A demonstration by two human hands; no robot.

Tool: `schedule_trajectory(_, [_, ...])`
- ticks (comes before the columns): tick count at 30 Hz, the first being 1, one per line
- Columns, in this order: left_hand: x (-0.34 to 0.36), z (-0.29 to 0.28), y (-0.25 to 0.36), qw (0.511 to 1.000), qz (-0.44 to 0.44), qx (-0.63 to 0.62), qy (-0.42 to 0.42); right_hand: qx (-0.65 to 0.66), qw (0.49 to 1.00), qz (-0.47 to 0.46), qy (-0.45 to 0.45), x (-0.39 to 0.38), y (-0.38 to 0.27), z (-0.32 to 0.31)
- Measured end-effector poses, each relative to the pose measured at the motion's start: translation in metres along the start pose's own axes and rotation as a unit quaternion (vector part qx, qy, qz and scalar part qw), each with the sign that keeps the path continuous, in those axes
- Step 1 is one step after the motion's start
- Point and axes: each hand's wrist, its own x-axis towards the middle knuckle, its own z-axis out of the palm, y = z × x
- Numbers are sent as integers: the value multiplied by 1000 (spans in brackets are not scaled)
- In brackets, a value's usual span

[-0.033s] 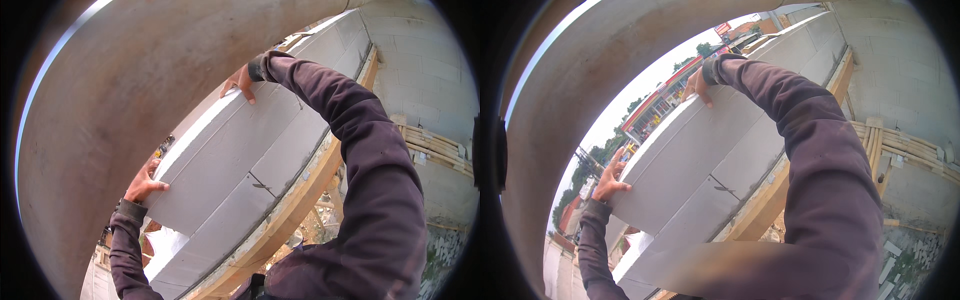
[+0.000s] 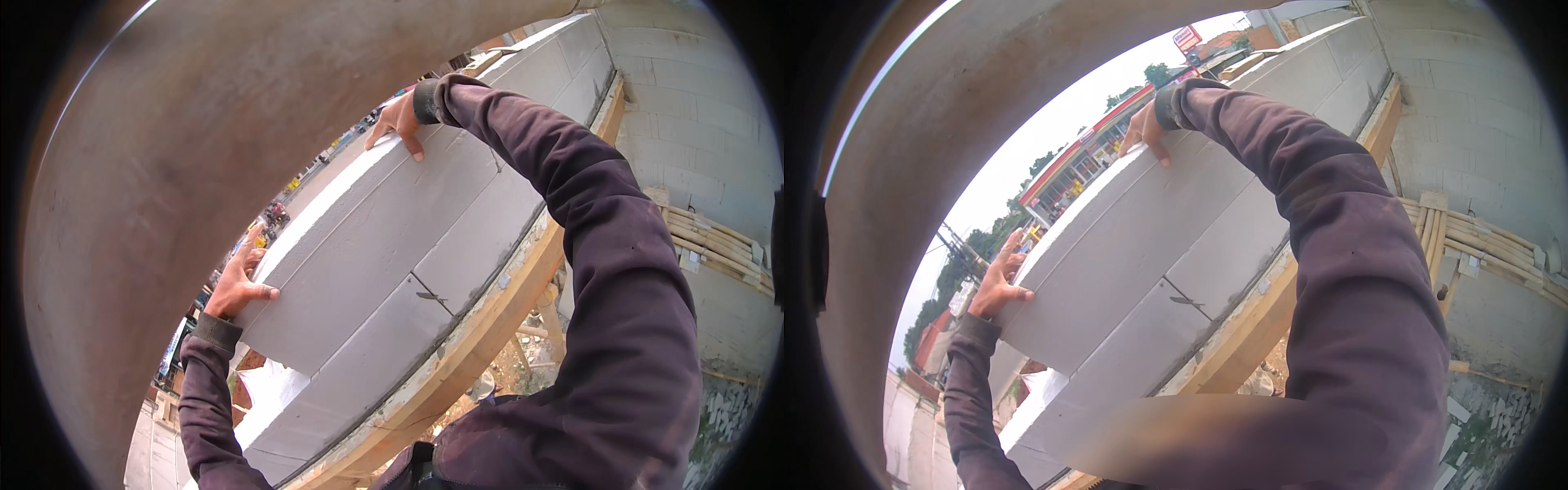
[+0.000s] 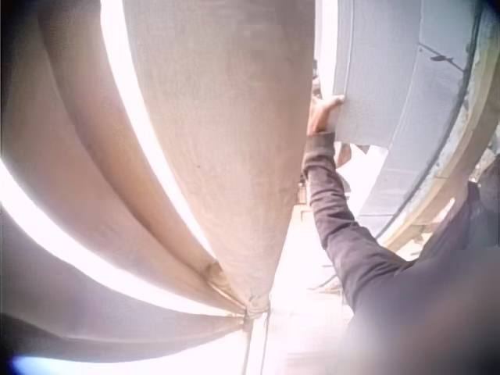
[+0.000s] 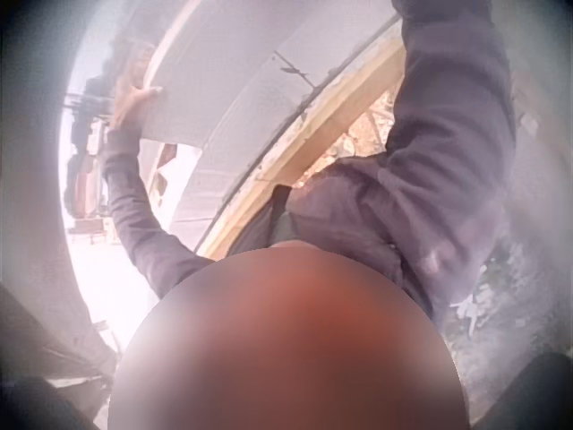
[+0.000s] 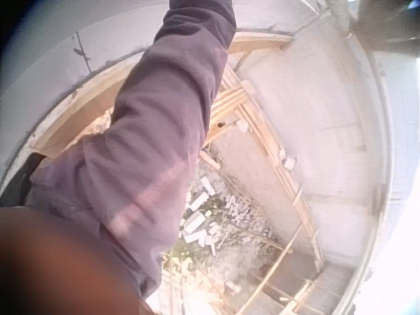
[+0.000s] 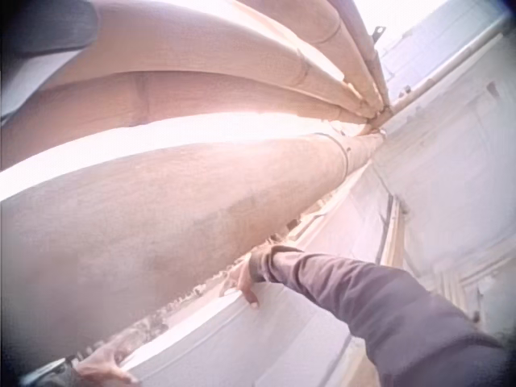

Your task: The person scoops mortar from a bucket with a trowel and spreads it onto a curved wall section. They then pick up a white block, place it onto the mortar, and press it into position. The process repeats with additional blocks along the wall.

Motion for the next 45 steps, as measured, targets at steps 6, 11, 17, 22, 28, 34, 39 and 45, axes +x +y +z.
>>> schedule_trajectory(6, [7,-3,-6,999,6,31,15,-36,994,89,55,15,0,4])
schedule_trajectory(11, [7,-6,0,998,-7,57,-10,-69,998,5,-11,8,-3,-1])
schedule_trajectory(17, [10,-9,-4,998,-1,58,-29,-65,991,95,71,12,0,6])
schedule_trajectory(22, [-23,5,25,973,18,200,110,-19,999,8,-34,8,-1,-5])
schedule_trajectory(28, [-176,73,20,930,-184,277,156,-22,998,9,-64,4,-1,-13])
schedule_trajectory(34, [-151,109,-116,974,-168,-34,149,-13,1000,9,-23,11,5,-6])
schedule_trajectory(39, [-135,114,-137,978,-89,-152,109,-55,996,73,-1,1,1,-5])
schedule_trajectory(45, [-136,119,-139,979,-99,-145,102,37,959,-17,279,-33,25,5])
